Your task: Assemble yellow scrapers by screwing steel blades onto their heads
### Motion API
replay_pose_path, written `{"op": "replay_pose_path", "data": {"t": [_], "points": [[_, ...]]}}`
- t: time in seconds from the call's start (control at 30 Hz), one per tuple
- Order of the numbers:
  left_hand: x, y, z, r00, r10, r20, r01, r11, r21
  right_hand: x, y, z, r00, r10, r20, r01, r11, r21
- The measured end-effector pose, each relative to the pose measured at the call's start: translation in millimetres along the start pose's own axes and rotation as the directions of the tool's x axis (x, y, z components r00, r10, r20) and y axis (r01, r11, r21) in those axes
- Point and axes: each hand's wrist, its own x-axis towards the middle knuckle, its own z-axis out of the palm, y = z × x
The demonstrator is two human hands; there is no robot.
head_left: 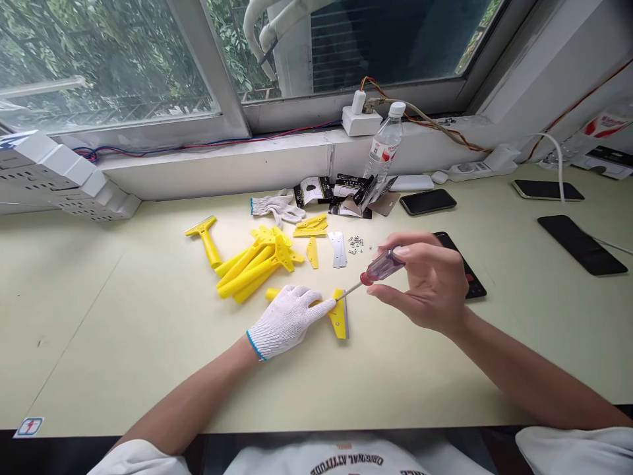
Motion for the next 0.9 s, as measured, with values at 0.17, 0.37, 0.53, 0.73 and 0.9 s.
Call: {"op": "replay_pose_path", "data": {"t": [0.17, 0.37, 0.53, 0.73, 0.9], "points": [[-0.1, -0.1, 1.1, 1.000, 0.002, -0.026, -0.002, 1.000, 0.000, 2.2, -4.5, 4.4, 0.999, 0.025, 0.031, -0.029, 0.991, 0.129], [0.0, -0.2, 1.6, 1.000, -0.004, -0.016, 0.004, 1.000, 0.000, 6.6, -6.0, 6.7, 0.999, 0.030, 0.029, -0.035, 0.987, 0.158], [-0.7, -0.2, 3.4, 1.000, -0.007, -0.005, 0.007, 1.000, 0.003, 7.4, -7.1, 5.4, 1.000, 0.024, -0.001, -0.024, 0.981, 0.192], [-0.8, 1.0, 5.2, 1.000, -0.009, -0.014, 0.009, 1.000, 0.001, 7.8, -20.1, 3.0, 0.988, 0.135, 0.072, -0.151, 0.944, 0.295], [0.2, 1.8, 3.4, 1.000, -0.012, -0.021, 0.012, 1.000, 0.001, 6.3, -15.2, 3.5, 0.994, 0.105, -0.024, -0.097, 0.967, 0.237]]}}
